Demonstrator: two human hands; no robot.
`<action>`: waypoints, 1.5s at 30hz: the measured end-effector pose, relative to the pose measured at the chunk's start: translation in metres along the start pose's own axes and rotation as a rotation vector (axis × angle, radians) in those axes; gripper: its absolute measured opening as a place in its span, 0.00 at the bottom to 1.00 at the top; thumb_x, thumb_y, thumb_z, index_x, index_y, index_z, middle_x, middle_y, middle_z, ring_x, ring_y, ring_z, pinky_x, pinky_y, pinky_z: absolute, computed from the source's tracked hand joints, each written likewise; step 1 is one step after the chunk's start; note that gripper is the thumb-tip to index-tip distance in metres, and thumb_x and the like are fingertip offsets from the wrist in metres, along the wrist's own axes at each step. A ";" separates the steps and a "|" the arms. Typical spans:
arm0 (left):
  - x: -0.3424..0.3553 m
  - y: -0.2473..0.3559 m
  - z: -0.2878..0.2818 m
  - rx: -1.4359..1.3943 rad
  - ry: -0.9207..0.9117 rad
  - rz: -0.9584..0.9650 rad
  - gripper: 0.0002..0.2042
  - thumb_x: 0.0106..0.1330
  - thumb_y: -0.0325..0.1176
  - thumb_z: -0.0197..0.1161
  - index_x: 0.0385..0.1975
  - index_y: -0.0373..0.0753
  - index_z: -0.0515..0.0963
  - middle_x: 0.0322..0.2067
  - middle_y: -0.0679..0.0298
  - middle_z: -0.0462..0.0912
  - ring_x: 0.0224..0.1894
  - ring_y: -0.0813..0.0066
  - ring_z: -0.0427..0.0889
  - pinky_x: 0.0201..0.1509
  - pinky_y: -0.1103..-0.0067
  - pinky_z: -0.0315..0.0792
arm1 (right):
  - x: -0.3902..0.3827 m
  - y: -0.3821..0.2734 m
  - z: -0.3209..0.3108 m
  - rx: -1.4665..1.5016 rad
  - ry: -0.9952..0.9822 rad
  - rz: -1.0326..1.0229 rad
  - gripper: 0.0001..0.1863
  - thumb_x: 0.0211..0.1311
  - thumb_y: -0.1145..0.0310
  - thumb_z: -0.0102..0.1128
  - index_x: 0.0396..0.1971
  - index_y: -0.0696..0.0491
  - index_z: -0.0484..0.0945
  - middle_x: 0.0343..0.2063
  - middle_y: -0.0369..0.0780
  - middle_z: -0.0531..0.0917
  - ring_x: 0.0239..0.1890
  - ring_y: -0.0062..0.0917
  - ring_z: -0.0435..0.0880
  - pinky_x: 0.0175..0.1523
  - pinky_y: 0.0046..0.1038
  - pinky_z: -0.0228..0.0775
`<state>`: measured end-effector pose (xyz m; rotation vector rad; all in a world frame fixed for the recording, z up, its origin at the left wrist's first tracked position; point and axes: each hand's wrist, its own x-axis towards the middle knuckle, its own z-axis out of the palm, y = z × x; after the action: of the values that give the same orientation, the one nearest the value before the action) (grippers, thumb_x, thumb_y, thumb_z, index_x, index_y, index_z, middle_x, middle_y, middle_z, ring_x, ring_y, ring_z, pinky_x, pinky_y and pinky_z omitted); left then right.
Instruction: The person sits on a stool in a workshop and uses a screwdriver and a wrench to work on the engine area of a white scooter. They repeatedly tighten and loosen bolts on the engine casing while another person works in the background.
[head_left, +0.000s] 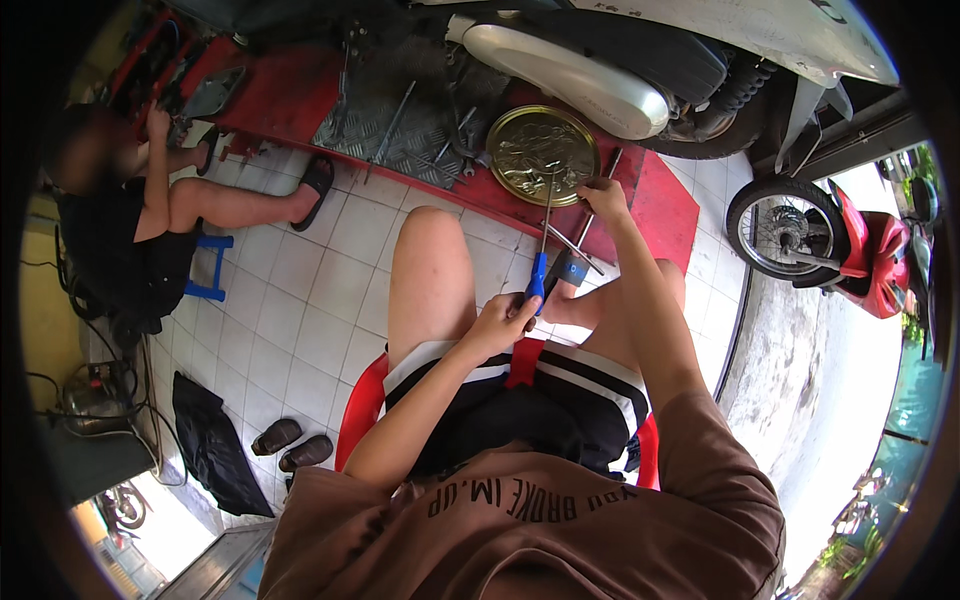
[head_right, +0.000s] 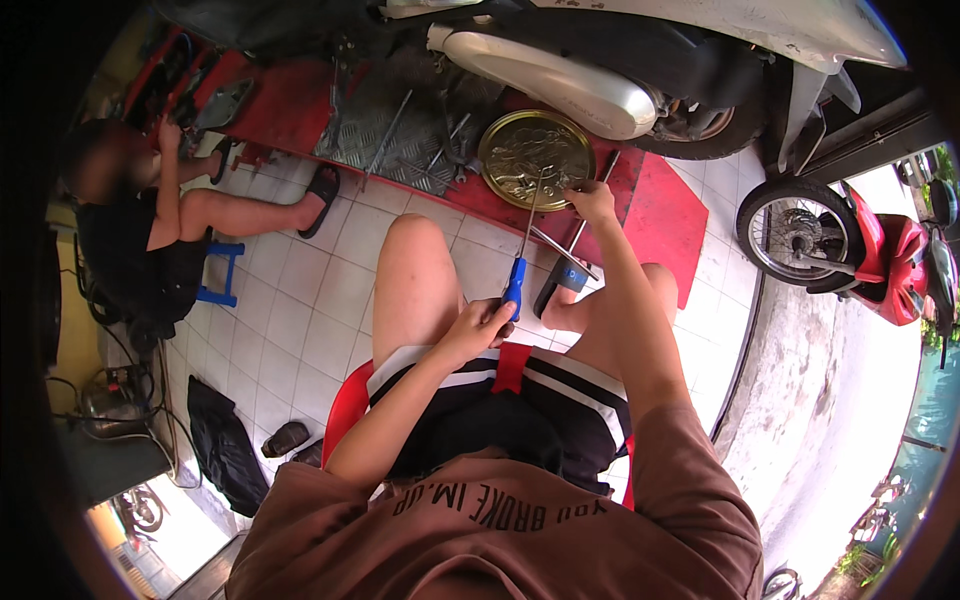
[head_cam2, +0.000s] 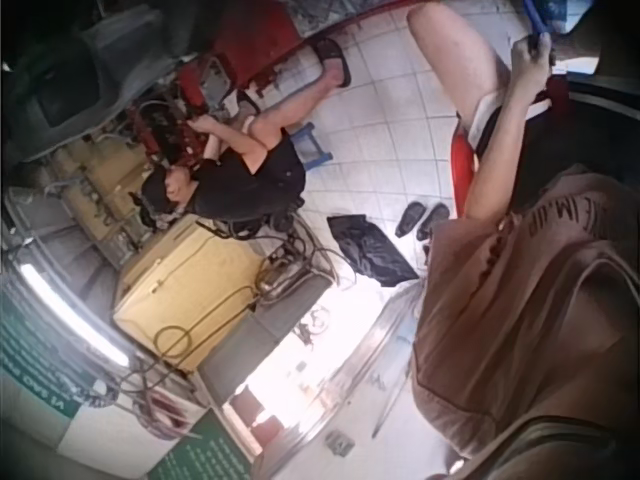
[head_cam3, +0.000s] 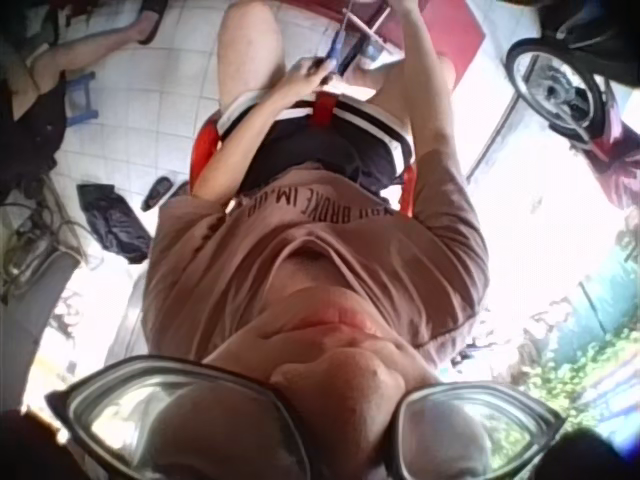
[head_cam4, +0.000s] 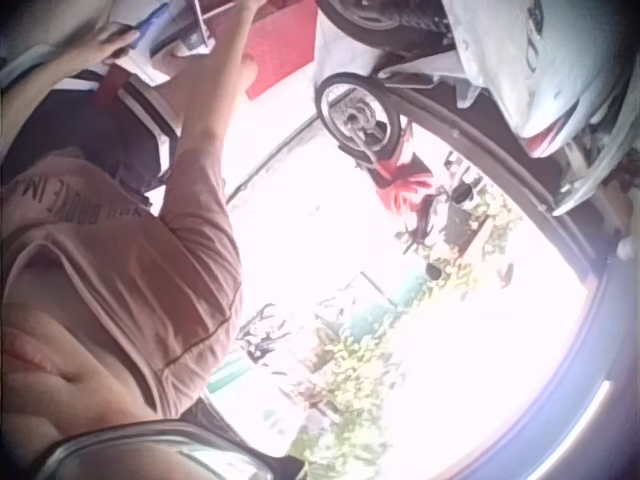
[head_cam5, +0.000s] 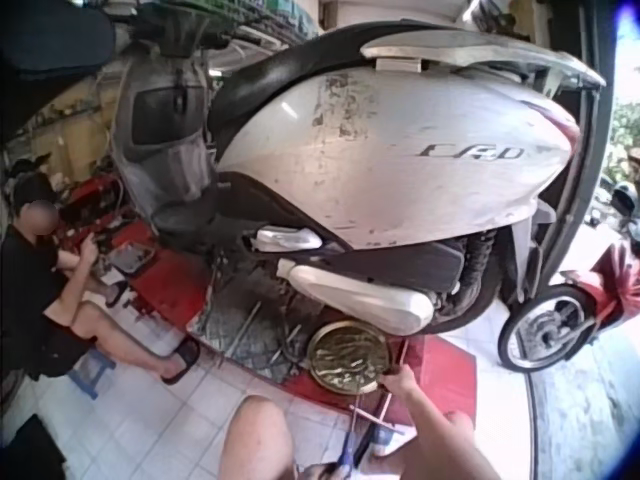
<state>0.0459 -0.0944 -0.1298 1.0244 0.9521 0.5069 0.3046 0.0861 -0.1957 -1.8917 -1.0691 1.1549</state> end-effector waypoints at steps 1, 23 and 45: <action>0.003 -0.003 -0.003 0.034 0.039 -0.018 0.18 0.70 0.47 0.52 0.28 0.36 0.71 0.20 0.70 0.70 0.18 0.87 0.63 0.22 0.86 0.59 | 0.003 0.004 0.004 -0.055 -0.015 0.061 0.10 0.53 0.71 0.61 0.35 0.58 0.82 0.22 0.36 0.81 0.21 0.17 0.78 0.25 0.19 0.71; 0.022 -0.019 0.003 0.084 0.125 -0.048 0.18 0.70 0.45 0.52 0.25 0.35 0.71 0.18 0.69 0.70 0.17 0.86 0.64 0.20 0.84 0.57 | 0.030 0.036 0.033 -0.148 -0.060 -0.148 0.16 0.56 0.61 0.58 0.39 0.56 0.82 0.32 0.42 0.86 0.31 0.26 0.85 0.42 0.27 0.76; -0.011 0.030 0.004 -0.278 0.056 -0.146 0.12 0.65 0.40 0.58 0.24 0.41 0.69 0.16 0.77 0.60 0.16 0.91 0.54 0.19 0.87 0.48 | -0.028 -0.018 0.022 0.069 -0.381 0.052 0.15 0.59 0.62 0.58 0.34 0.60 0.81 0.24 0.38 0.82 0.25 0.20 0.81 0.29 0.23 0.74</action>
<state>0.0454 -0.0907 -0.0981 0.6889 0.9673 0.5310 0.2718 0.0715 -0.1789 -1.6933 -1.1651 1.6062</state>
